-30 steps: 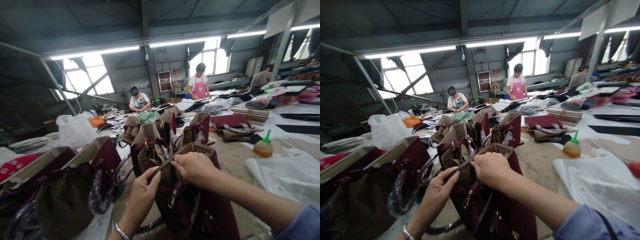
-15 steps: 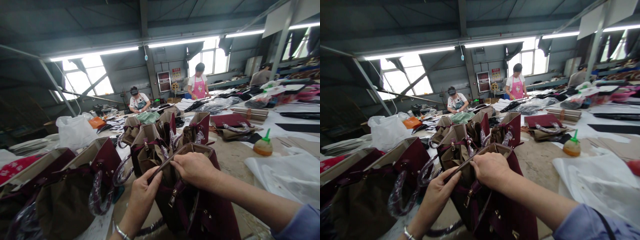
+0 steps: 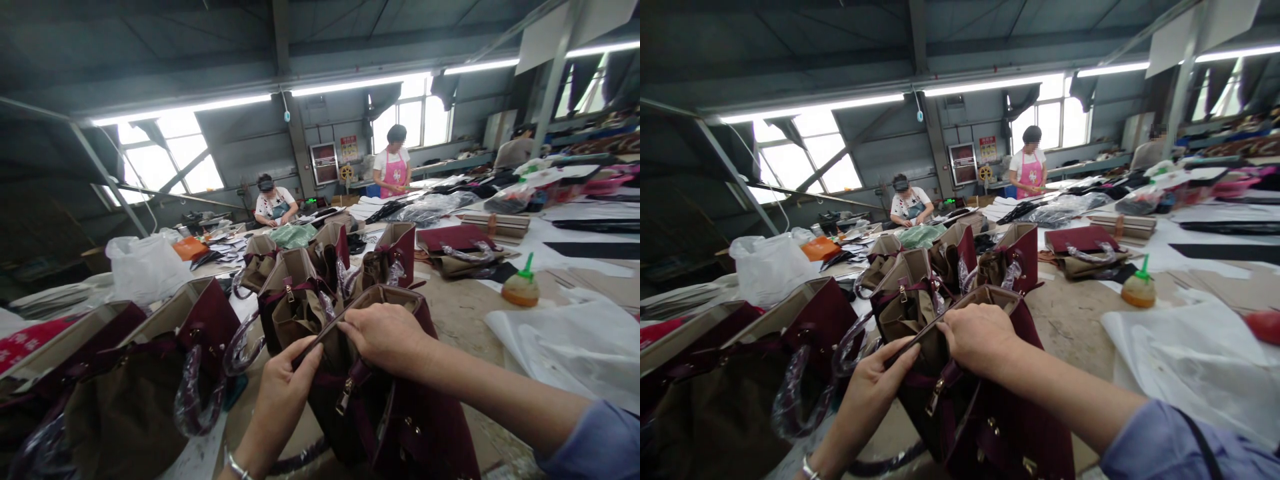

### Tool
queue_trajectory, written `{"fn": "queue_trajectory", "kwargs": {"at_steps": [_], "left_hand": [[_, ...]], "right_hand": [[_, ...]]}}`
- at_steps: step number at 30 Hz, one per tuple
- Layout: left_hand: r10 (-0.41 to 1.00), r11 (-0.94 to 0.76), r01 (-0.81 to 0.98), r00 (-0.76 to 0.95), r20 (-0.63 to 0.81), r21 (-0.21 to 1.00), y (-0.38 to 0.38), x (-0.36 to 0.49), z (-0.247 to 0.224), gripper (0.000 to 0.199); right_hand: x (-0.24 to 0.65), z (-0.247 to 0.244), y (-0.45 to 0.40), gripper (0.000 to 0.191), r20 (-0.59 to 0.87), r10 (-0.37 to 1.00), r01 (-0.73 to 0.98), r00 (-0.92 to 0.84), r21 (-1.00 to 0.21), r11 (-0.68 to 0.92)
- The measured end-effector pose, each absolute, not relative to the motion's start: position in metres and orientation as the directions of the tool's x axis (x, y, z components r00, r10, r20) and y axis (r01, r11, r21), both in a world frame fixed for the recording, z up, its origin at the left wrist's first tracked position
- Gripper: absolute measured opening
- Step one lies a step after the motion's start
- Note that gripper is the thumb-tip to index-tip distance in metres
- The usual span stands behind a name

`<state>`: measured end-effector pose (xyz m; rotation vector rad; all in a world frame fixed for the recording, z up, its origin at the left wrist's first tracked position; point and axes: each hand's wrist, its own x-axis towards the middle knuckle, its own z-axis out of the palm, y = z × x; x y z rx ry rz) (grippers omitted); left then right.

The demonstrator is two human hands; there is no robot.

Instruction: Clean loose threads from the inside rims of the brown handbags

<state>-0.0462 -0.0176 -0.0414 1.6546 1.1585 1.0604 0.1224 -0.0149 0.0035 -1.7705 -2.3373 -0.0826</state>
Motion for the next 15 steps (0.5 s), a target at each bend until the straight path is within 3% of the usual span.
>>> {"fn": "queue_trajectory", "kwargs": {"at_steps": [9, 15], "left_hand": [[0.961, -0.224, 0.303, 0.227, 0.158, 0.926, -0.0187, -0.0461, -0.0375, 0.031], [0.938, -0.323, 0.356, 0.246, 0.246, 0.877, -0.0186, -0.0452, -0.0378, 0.033]], "right_hand": [[0.1227, 0.0068, -0.0169, 0.039, 0.19, 0.951, 0.961, -0.245, -0.086, 0.264], [0.1241, 0.0066, -0.0192, 0.04, 0.202, 0.948, 0.961, -0.247, -0.076, 0.266]]}}
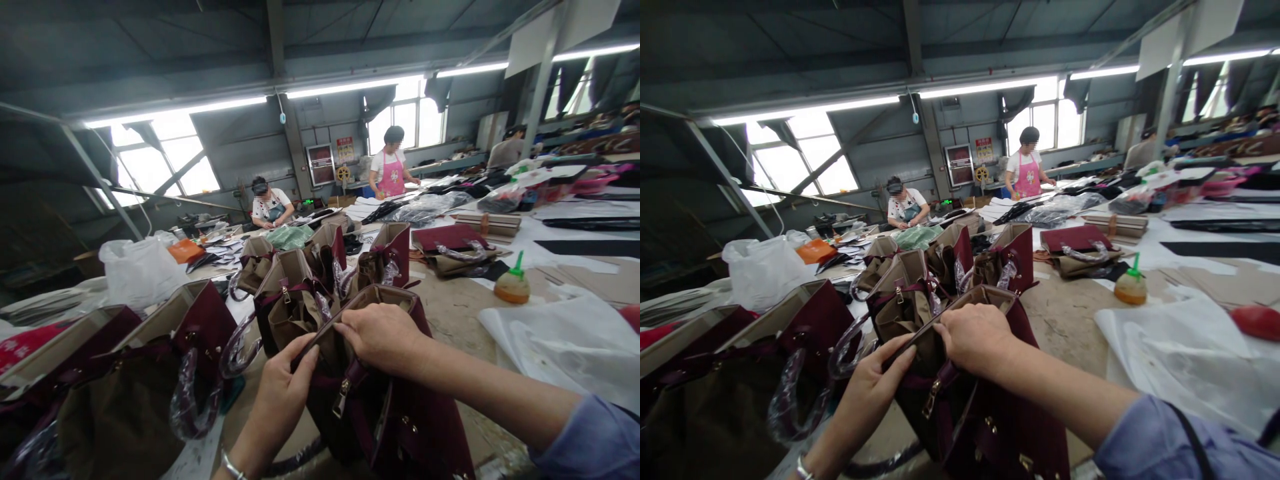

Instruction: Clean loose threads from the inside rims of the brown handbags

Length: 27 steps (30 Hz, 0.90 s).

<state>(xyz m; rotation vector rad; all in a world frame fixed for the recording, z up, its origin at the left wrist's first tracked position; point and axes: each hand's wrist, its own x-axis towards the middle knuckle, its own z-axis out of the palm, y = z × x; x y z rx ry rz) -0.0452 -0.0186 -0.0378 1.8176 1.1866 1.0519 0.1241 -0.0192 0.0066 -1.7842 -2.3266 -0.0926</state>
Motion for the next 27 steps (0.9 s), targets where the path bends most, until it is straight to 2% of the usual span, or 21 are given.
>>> {"fn": "queue_trajectory", "kwargs": {"at_steps": [3, 9, 27], "left_hand": [[0.934, -0.341, 0.368, 0.24, 0.266, 0.865, -0.0174, -0.0453, -0.0385, 0.034], [0.947, -0.281, 0.382, 0.258, 0.191, 0.88, -0.015, -0.0447, -0.0359, 0.034], [0.953, -0.298, 0.418, 0.188, 0.239, 0.858, -0.0168, -0.0371, -0.036, 0.031]], "right_hand": [[0.125, 0.0057, -0.0186, 0.041, 0.203, 0.947, 0.961, -0.248, -0.074, 0.267], [0.1238, 0.0051, -0.0174, 0.04, 0.21, 0.943, 0.957, -0.258, -0.076, 0.279], [0.1282, 0.0038, -0.0195, 0.039, 0.212, 0.944, 0.959, -0.253, -0.072, 0.273]]}}
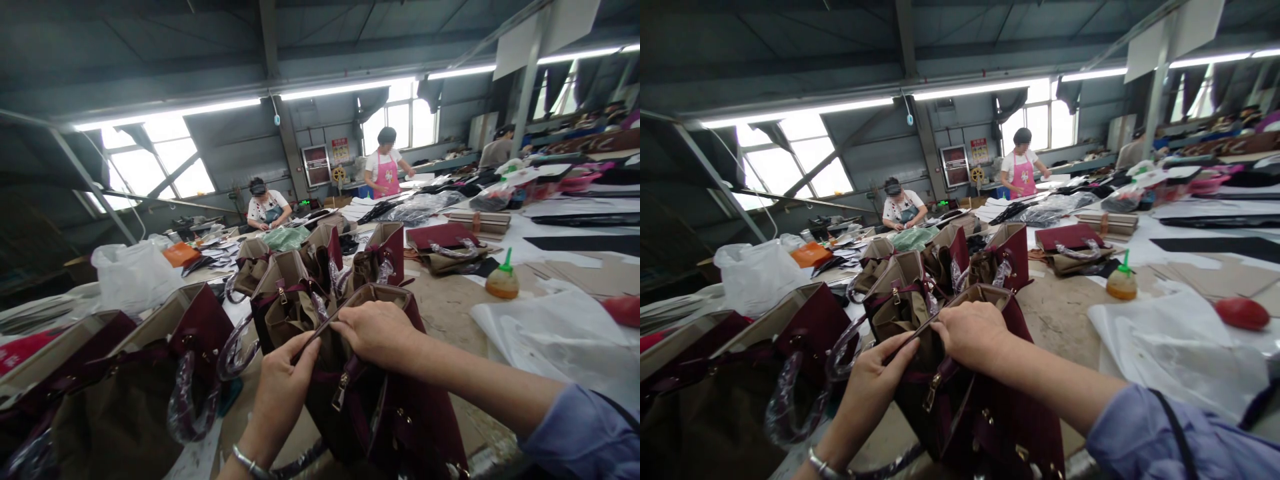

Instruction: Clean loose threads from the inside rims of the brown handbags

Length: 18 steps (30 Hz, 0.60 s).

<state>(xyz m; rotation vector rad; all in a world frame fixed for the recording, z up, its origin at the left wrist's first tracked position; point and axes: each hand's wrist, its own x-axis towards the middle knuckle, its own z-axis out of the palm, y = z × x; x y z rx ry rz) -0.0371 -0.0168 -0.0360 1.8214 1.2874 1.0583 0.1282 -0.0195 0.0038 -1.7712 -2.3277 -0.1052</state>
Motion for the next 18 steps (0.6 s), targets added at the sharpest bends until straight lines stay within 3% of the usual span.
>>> {"fn": "queue_trajectory", "kwargs": {"at_steps": [9, 18], "left_hand": [[0.954, -0.278, 0.4, 0.224, 0.201, 0.873, -0.016, -0.037, -0.035, 0.033], [0.956, -0.269, 0.422, 0.227, 0.187, 0.866, -0.016, -0.038, -0.034, 0.032]], "right_hand": [[0.168, 0.013, -0.021, 0.016, 0.203, 0.935, 0.941, -0.29, -0.119, 0.318], [0.159, 0.018, -0.018, 0.018, 0.24, 0.948, 0.975, -0.211, -0.022, 0.222]]}}
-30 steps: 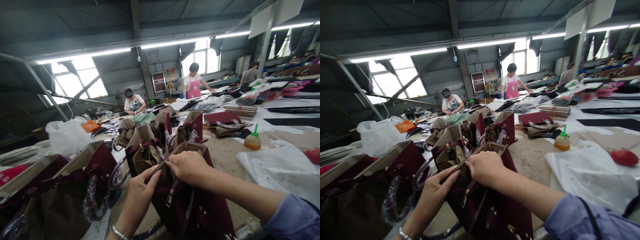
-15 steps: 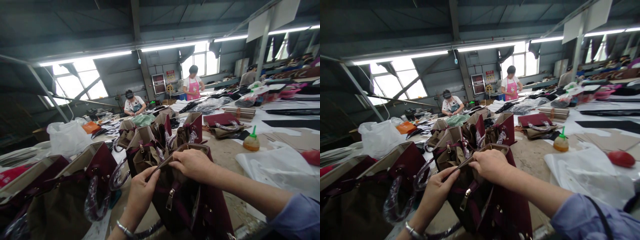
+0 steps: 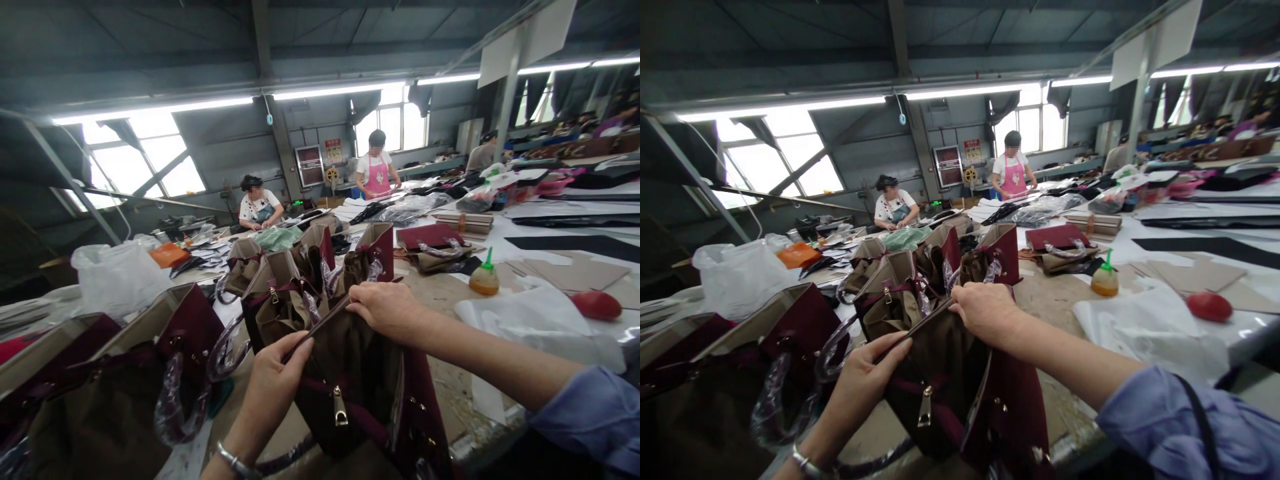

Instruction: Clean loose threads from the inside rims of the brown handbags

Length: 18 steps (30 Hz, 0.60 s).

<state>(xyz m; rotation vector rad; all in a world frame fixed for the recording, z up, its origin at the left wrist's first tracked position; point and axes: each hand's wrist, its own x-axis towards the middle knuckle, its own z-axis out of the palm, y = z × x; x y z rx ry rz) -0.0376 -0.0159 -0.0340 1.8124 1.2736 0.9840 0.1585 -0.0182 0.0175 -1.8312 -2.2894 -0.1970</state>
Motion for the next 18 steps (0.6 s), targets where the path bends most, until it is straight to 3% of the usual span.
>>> {"fn": "queue_trajectory", "kwargs": {"at_steps": [18], "left_hand": [[0.943, -0.243, 0.39, 0.311, 0.121, 0.888, -0.0156, -0.0385, -0.0307, 0.036]], "right_hand": [[0.1567, 0.0122, -0.015, 0.02, 0.28, 0.947, 0.985, -0.159, -0.022, 0.172]]}}
